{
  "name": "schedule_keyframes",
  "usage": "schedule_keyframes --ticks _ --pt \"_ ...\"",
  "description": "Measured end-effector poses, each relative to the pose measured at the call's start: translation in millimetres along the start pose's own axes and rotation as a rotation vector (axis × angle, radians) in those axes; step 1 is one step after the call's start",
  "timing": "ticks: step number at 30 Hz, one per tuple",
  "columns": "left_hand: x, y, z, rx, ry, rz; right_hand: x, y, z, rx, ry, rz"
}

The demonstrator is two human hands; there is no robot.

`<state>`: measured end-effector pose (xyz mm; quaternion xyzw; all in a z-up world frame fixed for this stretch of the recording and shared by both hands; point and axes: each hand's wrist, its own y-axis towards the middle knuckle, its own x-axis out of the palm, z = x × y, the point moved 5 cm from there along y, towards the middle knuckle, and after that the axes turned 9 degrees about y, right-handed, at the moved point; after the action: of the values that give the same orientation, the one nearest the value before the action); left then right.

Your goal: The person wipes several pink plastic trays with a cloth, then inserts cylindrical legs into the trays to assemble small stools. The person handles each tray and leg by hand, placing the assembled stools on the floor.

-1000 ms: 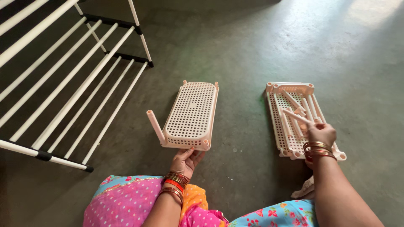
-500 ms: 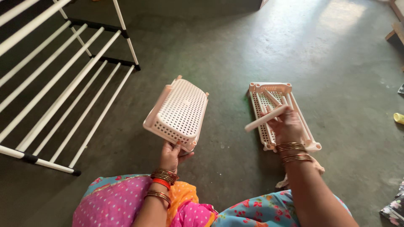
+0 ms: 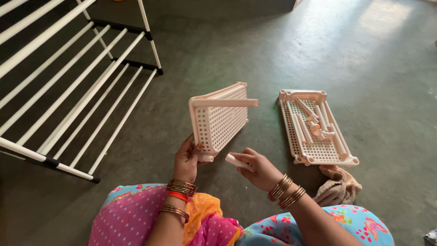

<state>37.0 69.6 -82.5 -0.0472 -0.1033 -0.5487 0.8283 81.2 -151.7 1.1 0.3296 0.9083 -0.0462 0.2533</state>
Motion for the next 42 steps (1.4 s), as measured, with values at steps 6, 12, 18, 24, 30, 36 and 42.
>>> schedule_keyframes --ticks 6,12,18,24,30,36,42 --pt "32 -4 64 0.058 -0.023 -0.083 -26 -3 -30 0.013 0.041 0.231" --pt "68 3 129 0.094 0.079 -0.115 -65 -12 -74 -0.204 -0.113 0.36" --pt "99 9 150 0.057 0.199 -0.094 -92 -27 -111 -0.428 -0.419 0.479" --pt "114 19 152 0.03 0.262 -0.047 -100 -28 -116 -0.41 -0.506 0.492" --pt "123 19 148 0.023 0.301 -0.032 -102 -28 -114 -0.405 -0.529 0.507" --pt "134 16 143 0.102 0.227 -0.075 -111 -29 -112 -0.344 -0.526 0.521" --pt "143 14 130 0.003 0.184 -0.048 -117 -29 -111 -0.297 -0.557 0.536"
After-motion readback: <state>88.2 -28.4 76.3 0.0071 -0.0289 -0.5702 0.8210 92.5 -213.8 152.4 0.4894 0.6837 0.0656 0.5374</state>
